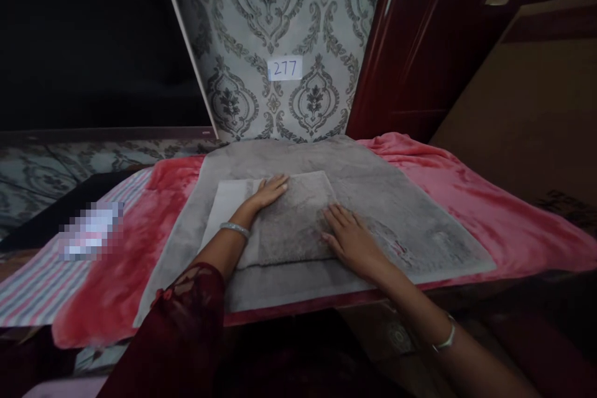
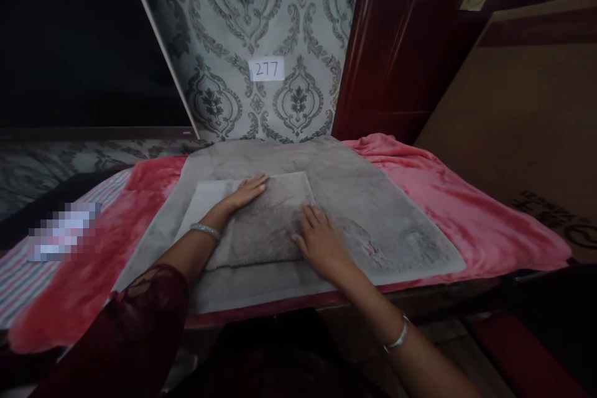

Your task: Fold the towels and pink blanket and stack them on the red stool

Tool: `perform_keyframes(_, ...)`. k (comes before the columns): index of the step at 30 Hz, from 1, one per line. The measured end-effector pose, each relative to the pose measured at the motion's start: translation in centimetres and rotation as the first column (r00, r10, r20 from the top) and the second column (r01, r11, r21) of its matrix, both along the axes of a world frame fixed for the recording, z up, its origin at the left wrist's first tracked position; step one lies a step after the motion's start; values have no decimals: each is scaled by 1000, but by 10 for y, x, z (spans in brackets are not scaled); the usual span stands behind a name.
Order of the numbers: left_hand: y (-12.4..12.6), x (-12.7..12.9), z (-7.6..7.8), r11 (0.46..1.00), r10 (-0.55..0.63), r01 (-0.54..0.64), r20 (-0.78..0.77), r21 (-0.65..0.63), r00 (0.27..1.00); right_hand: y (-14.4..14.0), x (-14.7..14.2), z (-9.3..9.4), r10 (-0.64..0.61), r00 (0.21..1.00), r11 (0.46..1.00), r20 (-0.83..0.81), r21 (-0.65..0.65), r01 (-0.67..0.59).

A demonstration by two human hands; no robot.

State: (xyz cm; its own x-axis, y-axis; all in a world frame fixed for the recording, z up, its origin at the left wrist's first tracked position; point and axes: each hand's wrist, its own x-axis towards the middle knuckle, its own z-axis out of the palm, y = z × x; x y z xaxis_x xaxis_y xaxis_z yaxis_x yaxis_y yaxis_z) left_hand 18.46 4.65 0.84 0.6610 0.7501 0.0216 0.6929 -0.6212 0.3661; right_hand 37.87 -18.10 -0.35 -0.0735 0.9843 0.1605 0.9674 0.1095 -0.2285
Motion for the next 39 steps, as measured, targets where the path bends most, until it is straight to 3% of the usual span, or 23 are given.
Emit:
perform_keyframes(3,1,-24,9,1000,3,-5,134,14,991,35,-46,24,119,993,993,-26,29,-118)
perform_keyframes(5,-3,-42,8,996,62,-68,95,59,994,63,-78,28,150,988,989,-43,10,-150)
perform_keyframes(7,-10,-57,1,986,129,-128,-1,110,992,86,-100,23,153,987,988,-41,-27,-155)
perform_keyframes(10,-20,-69,-12,972,161,-141,-97,189,982,99,-110,6,158,987,986,-4,-43,-158)
perform_keyframes(14,-24,-67,-17,969,155,-124,-135,212,979,75,-92,-12,159,987,987,29,-41,-158)
perform_keyframes(23,-24,-66,-15,972,162,-135,-131,191,978,-29,-40,-44,108,994,994,31,28,-109)
perform_keyframes(26,-25,-65,-15,973,158,-132,-124,192,980,-53,-25,-43,116,993,993,11,34,-116)
perform_keyframes(28,-25,-66,-16,973,153,-131,-105,192,983,-55,-23,-29,120,993,993,-4,20,-120)
perform_keyframes(31,-23,-69,-19,971,145,-139,-19,195,989,-31,-43,2,153,988,988,-13,37,-153)
perform_keyframes(34,-19,-75,-24,961,172,-192,112,199,979,13,-84,24,243,970,969,-11,53,-242)
perform_keyframes(36,-16,-78,-26,955,188,-217,155,201,970,41,-110,26,291,957,957,-10,16,-291)
perform_keyframes(39,-16,-80,-29,946,179,-207,131,249,975,59,-128,10,325,946,945,-7,-44,-325)
